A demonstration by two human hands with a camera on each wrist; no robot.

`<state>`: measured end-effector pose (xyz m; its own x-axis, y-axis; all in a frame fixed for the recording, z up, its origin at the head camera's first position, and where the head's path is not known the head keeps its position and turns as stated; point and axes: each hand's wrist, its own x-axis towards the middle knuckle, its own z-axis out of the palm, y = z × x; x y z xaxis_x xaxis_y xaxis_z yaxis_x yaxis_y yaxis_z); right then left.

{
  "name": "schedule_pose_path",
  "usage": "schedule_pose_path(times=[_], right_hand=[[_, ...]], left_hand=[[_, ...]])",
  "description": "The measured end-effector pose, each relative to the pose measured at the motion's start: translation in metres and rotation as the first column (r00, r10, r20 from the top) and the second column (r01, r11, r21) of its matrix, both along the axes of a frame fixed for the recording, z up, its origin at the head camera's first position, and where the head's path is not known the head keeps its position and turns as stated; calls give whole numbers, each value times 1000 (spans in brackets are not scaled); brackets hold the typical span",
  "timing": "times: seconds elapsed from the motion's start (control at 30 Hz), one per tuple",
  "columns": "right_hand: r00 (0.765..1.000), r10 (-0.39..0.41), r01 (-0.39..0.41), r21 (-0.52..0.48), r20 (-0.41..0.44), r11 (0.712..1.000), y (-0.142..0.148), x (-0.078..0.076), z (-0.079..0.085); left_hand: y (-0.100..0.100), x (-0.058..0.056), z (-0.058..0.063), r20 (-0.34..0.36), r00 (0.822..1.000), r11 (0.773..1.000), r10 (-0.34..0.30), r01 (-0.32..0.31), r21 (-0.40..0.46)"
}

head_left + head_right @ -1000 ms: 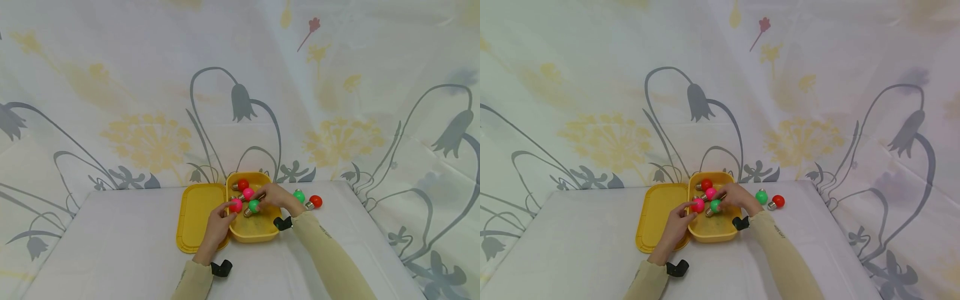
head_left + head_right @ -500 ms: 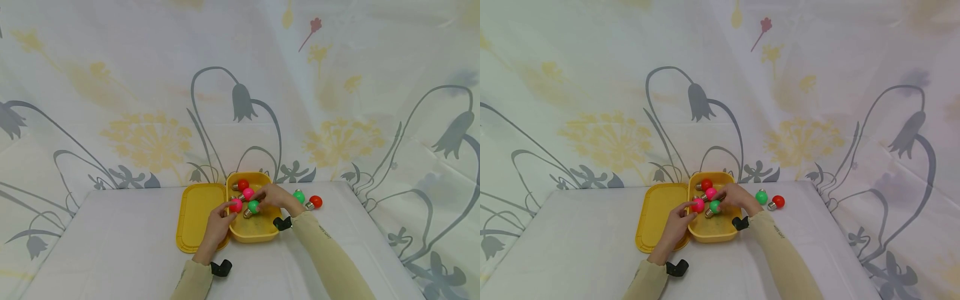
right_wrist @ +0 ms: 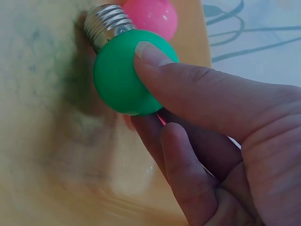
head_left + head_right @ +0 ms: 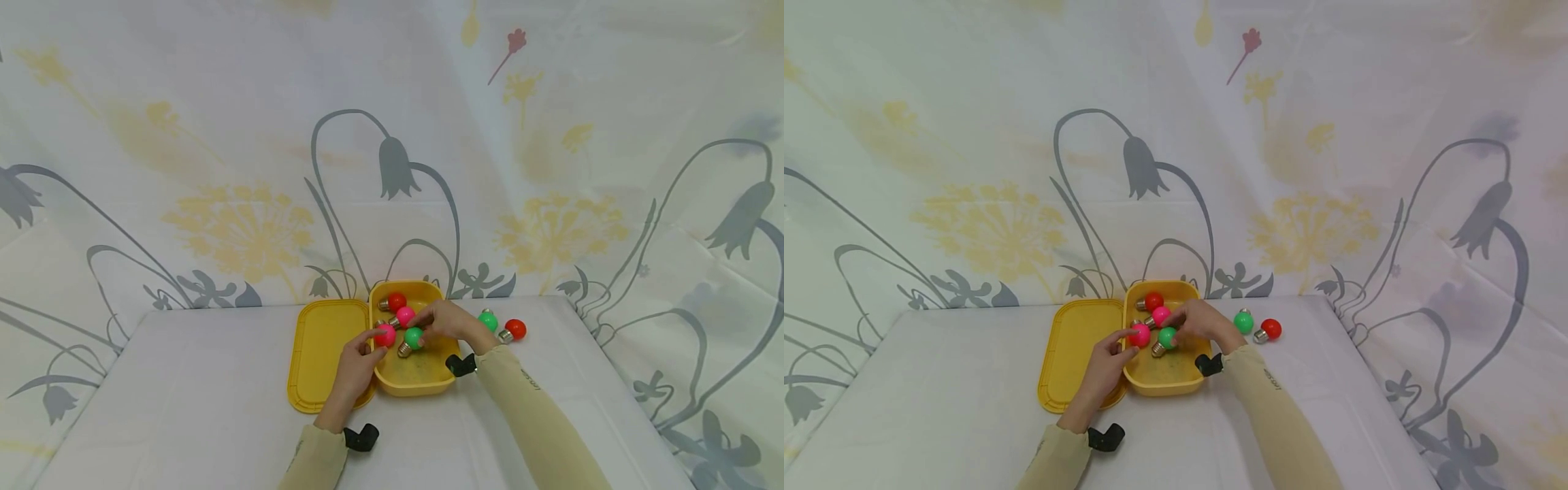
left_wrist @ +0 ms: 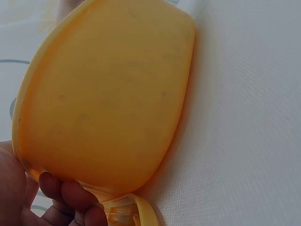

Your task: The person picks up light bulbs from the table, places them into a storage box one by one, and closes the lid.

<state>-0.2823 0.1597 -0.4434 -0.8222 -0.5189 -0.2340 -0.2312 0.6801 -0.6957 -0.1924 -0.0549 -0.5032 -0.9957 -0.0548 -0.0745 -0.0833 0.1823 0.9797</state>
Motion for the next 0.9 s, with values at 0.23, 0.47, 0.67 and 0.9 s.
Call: schedule_pose_path(times=[0.23,0.47,0.67,0.9], right_hand=[[1000,14,-14,9,-20,1000,1,0,-2],[1000,15,-15,0,-15,1000,2,0,-1],[1000,6,-6,-11,9,1000,3,0,-2],[1000,2,-1,-25,25,1000,3,0,-2]], left_hand=[[0,-1,-1,-1,1000,1000,0,0,1],[0,0,-1,-2,1000,1000,-1,1,8],[0,0,-1,-6,1000,1000,1,-1,2],[0,1,-1,-7,1000,1000,-4,4,-3]])
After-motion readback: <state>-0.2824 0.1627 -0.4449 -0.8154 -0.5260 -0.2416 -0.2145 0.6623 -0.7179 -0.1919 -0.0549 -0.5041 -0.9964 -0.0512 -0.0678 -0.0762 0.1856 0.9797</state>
